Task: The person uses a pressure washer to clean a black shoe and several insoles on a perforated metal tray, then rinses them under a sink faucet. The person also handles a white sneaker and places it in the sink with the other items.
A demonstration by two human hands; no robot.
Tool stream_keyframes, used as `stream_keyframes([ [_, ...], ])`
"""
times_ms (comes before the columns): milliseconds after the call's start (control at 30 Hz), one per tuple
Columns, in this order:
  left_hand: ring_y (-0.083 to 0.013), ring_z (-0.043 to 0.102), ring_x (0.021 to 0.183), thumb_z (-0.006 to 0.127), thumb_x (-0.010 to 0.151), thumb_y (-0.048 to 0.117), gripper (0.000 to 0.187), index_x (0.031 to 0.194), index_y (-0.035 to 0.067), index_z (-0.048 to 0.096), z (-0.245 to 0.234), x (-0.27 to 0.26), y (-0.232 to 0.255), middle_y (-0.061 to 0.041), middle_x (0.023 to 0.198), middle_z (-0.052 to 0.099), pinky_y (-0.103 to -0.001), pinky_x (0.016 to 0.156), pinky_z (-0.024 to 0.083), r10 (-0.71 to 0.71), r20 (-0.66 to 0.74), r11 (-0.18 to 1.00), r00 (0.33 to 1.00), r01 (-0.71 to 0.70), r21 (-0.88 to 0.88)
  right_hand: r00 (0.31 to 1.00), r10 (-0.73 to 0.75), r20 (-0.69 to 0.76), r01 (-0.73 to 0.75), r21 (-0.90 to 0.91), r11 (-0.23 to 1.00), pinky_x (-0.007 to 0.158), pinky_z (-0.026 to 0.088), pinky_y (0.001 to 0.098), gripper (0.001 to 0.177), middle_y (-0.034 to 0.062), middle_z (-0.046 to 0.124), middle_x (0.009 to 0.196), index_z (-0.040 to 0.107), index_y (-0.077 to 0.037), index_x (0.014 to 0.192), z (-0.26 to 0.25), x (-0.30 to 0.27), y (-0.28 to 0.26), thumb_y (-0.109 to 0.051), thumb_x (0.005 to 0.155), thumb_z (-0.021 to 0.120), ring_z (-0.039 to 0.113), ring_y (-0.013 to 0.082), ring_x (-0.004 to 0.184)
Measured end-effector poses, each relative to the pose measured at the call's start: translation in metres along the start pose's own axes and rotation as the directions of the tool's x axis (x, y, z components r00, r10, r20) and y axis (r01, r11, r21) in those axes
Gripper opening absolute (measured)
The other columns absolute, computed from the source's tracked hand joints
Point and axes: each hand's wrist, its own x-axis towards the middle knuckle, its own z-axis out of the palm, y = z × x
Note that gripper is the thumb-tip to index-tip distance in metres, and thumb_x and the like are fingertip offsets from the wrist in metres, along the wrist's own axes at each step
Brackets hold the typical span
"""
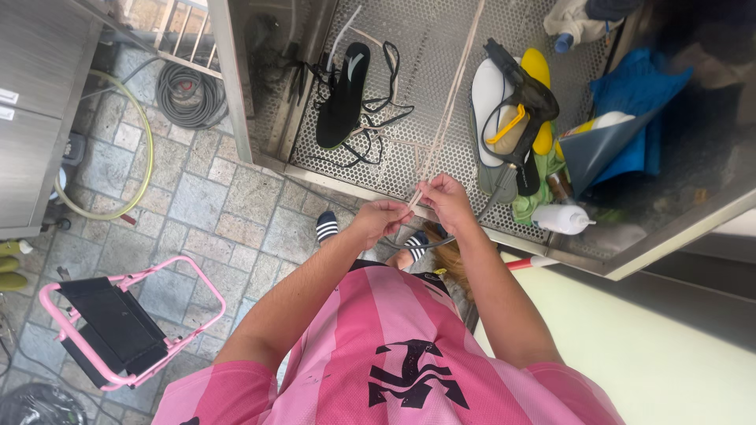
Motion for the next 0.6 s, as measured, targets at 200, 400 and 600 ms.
stream_keyframes([
  [200, -0.0178, 0.073, 0.107, 0.063, 0.098, 0.005, 0.013, 0.11, 0.0, 0.065, 0.012, -0.001, -0.003, -0.011, 0.113, 0.074, -0.029, 0.092, 0.061, -0.014, 0.065, 0.98, 0.998, 0.026, -0.199, 0.999, -0.004, 0.046, 0.004, -0.012, 1.0, 0.087, 0.055, 0.0328, 0.015, 0.0111, 0.072, 0.101, 0.056, -0.008, 0.089, -0.005, 0.005, -0.009, -0.006, 0.096, 0.069, 0.07, 0.0175, 0.098],
  [400, -0.0174, 0.073, 0.091, 0.066, 0.099, 0.013, 0.014, 0.11, 0.004, 0.064, 0.018, 0.002, -0.013, -0.01, 0.103, 0.076, -0.031, 0.076, 0.061, -0.06, -0.013, 0.998, 0.998, 0.06, -0.023, 0.937, -0.238, -0.254, 0.031, -0.618, 0.785, 0.077, 0.054, 0.0328, 0.022, 0.0115, 0.07, 0.093, 0.066, -0.008, 0.096, -0.034, 0.0, -0.052, -0.027, 0.093, 0.078, 0.066, 0.0181, 0.082],
  [600, -0.0117, 0.069, 0.081, 0.062, 0.099, 0.012, 0.011, 0.109, 0.006, 0.063, -0.002, 0.005, -0.028, -0.009, 0.101, 0.076, -0.025, 0.06, 0.049, 0.077, -0.104, 0.996, 0.992, -0.072, 0.049, 0.539, -0.842, -0.026, -0.151, -0.986, -0.066, 0.094, 0.043, 0.0549, 0.065, 0.0411, 0.049, 0.119, 0.053, 0.001, 0.107, -0.13, 0.041, -0.121, -0.027, 0.07, 0.099, 0.05, 0.059, 0.111],
])
